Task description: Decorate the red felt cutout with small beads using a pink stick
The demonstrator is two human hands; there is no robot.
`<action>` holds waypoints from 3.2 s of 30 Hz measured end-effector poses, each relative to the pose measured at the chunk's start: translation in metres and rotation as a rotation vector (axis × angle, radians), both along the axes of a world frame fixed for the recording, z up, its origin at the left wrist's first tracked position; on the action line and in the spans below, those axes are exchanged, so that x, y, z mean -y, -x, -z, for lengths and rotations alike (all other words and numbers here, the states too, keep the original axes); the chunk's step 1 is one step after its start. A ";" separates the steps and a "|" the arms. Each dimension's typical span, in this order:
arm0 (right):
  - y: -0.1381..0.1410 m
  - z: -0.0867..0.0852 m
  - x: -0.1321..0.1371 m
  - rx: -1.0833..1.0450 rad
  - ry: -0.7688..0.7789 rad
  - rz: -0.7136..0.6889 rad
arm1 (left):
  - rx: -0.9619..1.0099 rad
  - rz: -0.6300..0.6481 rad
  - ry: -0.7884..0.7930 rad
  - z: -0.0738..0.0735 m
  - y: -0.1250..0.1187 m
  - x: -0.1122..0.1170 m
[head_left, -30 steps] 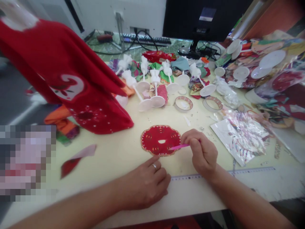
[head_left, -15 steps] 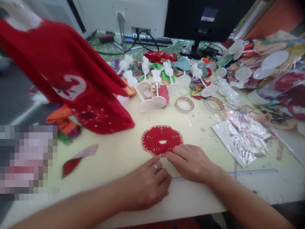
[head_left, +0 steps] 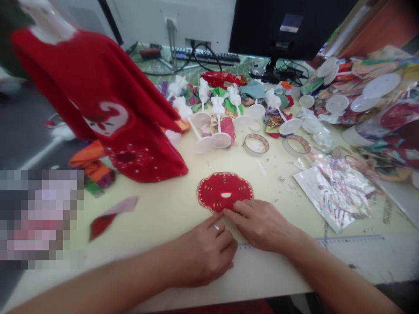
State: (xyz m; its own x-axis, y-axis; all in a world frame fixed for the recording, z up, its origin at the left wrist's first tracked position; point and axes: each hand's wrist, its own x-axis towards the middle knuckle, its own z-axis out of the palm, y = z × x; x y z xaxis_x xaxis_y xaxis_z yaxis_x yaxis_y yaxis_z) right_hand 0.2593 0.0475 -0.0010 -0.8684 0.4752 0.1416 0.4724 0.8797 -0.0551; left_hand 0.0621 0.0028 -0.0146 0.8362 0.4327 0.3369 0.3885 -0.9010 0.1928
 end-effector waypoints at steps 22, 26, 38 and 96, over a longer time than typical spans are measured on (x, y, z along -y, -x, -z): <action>0.001 -0.002 0.000 0.025 0.003 0.005 | -0.005 0.003 -0.002 -0.001 0.000 -0.001; 0.001 -0.003 -0.001 -0.017 -0.012 -0.009 | -0.009 0.003 -0.002 -0.001 0.000 -0.001; 0.002 -0.001 0.001 0.074 0.001 0.003 | 0.001 0.007 -0.002 -0.001 0.000 0.000; -0.051 -0.022 -0.030 -1.141 -0.199 0.596 | 0.015 -0.349 -0.109 0.003 0.011 -0.011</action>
State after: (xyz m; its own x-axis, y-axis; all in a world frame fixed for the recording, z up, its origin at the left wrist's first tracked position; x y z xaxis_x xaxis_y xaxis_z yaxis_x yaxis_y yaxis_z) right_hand 0.3108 0.0771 0.0206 0.1237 0.6287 0.7678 0.5642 0.5920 -0.5756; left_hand 0.0508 0.0133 -0.0172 0.6393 0.6520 0.4077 0.6739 -0.7304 0.1113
